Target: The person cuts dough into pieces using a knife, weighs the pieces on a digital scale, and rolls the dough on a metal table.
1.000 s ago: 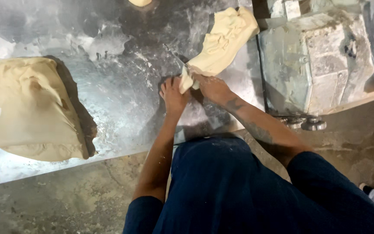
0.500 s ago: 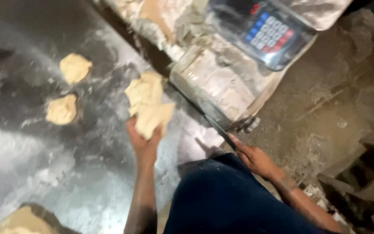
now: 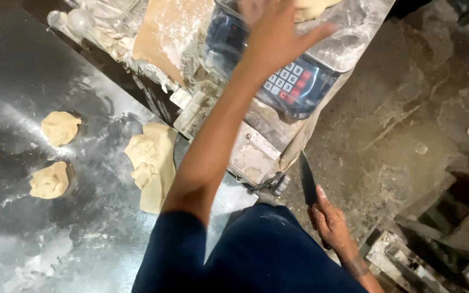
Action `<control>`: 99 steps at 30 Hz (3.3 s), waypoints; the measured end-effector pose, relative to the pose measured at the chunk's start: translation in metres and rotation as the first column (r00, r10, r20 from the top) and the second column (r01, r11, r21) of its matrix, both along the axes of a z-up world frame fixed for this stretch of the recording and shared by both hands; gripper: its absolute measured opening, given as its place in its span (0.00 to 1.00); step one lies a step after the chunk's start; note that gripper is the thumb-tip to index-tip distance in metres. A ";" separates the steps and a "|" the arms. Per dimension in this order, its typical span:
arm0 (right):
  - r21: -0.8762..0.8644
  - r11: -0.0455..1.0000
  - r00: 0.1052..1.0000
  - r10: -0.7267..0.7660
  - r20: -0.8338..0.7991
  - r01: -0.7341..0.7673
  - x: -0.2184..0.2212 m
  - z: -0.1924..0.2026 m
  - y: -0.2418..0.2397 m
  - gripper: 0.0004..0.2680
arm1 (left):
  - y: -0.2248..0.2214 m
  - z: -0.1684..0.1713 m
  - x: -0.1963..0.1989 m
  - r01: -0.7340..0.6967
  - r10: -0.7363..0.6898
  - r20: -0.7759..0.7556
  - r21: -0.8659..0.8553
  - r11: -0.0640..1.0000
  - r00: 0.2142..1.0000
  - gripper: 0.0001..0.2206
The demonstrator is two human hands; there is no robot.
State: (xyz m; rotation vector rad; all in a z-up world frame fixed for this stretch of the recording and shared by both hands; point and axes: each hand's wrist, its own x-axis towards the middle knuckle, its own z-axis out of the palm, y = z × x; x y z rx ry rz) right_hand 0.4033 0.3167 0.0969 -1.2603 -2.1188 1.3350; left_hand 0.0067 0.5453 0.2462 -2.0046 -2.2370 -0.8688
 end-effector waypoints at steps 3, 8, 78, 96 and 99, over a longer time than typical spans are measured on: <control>-0.005 0.998 0.998 -0.056 0.012 0.056 0.009 0.000 0.000 0.23 | -0.174 -0.047 -0.050 0.016 -0.215 0.462 0.398 0.917 0.860 0.29; 0.073 0.980 0.983 0.180 0.039 -0.183 -0.026 0.011 0.003 0.22 | -0.450 -0.217 -0.083 -0.798 0.800 0.027 0.088 0.596 0.600 0.17; -0.267 0.633 0.518 0.760 0.393 -0.727 -0.334 0.006 -0.158 0.22 | -0.559 -0.322 -0.030 -0.799 0.693 0.630 -0.185 0.573 0.351 0.09; 0.063 0.993 0.968 0.112 -0.226 -0.101 -0.098 0.047 -0.021 0.23 | -0.217 -0.078 0.002 -0.206 -0.158 0.537 0.555 0.806 0.829 0.11; -0.231 0.973 0.913 -0.084 -0.399 -0.011 -0.076 0.043 -0.009 0.25 | -0.067 -0.013 0.017 0.049 -0.304 0.414 0.524 0.851 0.858 0.15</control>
